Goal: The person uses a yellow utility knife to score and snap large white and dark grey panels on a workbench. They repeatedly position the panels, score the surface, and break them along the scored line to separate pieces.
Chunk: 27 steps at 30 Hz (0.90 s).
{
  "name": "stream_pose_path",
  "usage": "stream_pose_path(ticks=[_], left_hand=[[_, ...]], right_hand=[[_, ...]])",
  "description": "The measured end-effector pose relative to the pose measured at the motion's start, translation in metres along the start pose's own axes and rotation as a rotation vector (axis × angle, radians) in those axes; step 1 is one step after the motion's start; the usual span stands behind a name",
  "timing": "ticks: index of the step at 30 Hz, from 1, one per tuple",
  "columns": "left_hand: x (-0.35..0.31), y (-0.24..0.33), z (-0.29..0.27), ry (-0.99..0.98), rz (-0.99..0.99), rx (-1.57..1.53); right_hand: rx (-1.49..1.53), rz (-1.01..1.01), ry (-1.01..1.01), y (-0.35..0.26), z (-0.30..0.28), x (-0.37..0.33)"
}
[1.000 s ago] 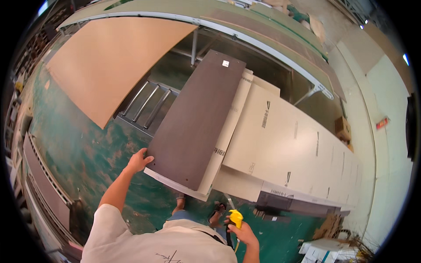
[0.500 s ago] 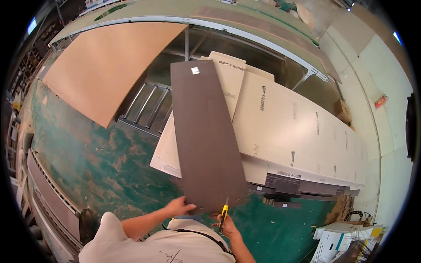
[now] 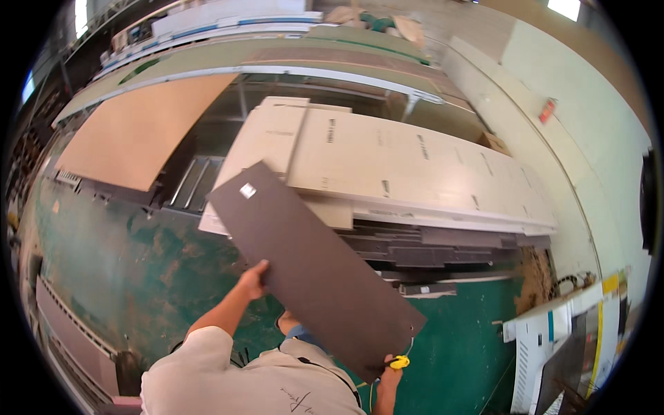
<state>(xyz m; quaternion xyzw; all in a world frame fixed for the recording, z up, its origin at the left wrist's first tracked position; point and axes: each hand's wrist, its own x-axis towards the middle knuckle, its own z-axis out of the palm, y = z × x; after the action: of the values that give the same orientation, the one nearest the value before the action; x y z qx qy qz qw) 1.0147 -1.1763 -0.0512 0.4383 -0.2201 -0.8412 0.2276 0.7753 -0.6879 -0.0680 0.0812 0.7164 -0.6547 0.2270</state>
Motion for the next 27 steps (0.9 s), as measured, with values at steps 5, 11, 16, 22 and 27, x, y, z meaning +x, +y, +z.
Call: stream_pose_path(ticks=[5, 11, 16, 22, 27], left_hand=[[-0.011, -0.072, 0.048, 0.016, 0.08, -0.099], [-0.039, -0.175, 0.146, -0.297, -0.021, 0.113], [-0.018, -0.292, 0.319, -0.459, -0.216, 0.169], [-0.065, -0.471, 0.607, -0.898, -0.462, 0.525], [-0.097, -0.645, 0.772, -1.135, -0.621, 0.687]], right_hand=[[-0.138, 0.07, 0.345, -0.042, -0.154, -0.01], [-0.607, 0.094, 0.694, 0.017, -0.32, 0.023], [-0.11, 0.087, 1.042, 0.008, -0.454, -0.015], [0.251, 0.153, 1.416, -0.029, -0.643, -0.052], [0.368, 0.158, 1.508, -0.042, -0.821, -0.034]])
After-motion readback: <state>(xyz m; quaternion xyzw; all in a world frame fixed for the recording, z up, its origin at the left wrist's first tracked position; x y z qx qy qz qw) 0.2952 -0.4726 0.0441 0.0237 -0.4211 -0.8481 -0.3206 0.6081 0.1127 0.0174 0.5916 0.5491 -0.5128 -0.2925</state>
